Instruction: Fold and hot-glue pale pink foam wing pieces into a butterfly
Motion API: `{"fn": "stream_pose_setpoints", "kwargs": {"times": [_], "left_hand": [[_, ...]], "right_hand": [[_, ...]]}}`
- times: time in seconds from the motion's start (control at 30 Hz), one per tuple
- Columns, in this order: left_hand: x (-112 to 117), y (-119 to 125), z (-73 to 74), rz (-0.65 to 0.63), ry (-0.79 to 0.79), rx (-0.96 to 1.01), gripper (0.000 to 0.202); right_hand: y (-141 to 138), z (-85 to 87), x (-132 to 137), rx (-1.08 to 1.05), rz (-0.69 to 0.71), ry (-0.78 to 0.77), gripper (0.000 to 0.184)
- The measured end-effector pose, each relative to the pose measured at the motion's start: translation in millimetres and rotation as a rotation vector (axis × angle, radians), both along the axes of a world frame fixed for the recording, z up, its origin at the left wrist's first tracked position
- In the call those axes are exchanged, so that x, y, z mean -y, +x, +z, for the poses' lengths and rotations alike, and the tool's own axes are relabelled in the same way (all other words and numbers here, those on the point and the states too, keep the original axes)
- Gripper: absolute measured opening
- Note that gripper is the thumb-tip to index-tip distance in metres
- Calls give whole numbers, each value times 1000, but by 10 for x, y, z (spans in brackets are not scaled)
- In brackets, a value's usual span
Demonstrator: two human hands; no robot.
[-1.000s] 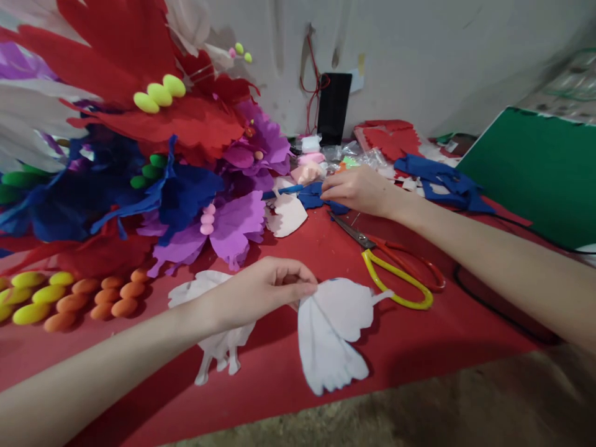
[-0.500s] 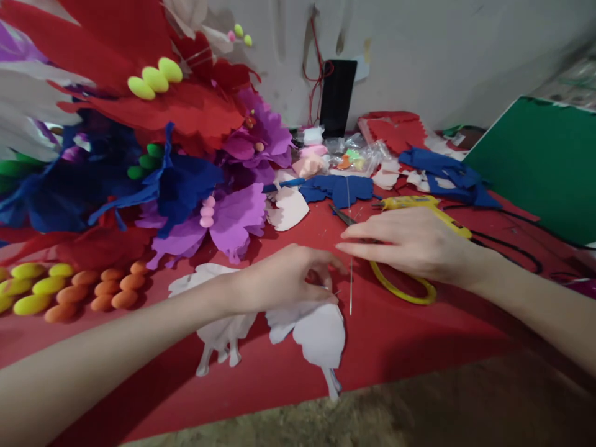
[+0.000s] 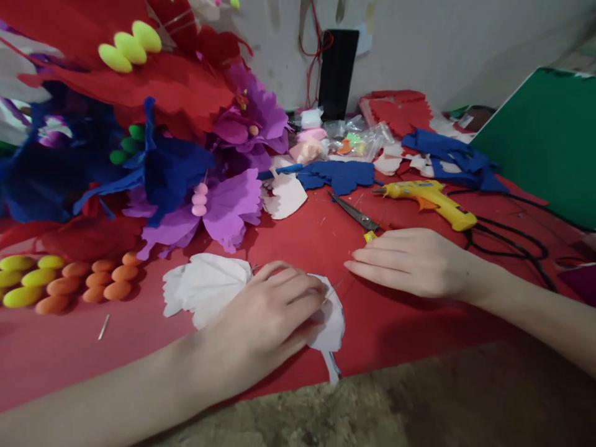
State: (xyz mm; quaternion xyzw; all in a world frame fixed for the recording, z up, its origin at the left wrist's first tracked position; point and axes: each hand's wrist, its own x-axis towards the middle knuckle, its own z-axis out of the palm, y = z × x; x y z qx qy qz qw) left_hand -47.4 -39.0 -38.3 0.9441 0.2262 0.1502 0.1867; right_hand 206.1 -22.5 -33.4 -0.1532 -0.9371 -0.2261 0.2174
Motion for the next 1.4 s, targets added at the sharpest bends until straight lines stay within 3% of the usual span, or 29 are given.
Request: {"fn": "stream_pose_setpoints", "kwargs": {"times": [0.2, 0.43, 0.6, 0.8, 1.4], "left_hand": [[-58, -5, 51, -5, -94, -7, 13], [-95, -22, 55, -29, -135, -20, 37], [-101, -22, 80, -27, -159, -35, 34], [-84, -25, 76, -38, -133, -25, 18], [-71, -9, -8, -36, -39, 16, 21]], "right_hand": [[-51, -58, 60, -33, 45, -50, 21], [-98, -34, 67, 23, -11, -61, 23], [-131, 13, 62, 86, -23, -54, 25], [-151, -91, 74, -21, -26, -95, 25], [-152, 8, 58, 101, -1, -102, 26]]}}
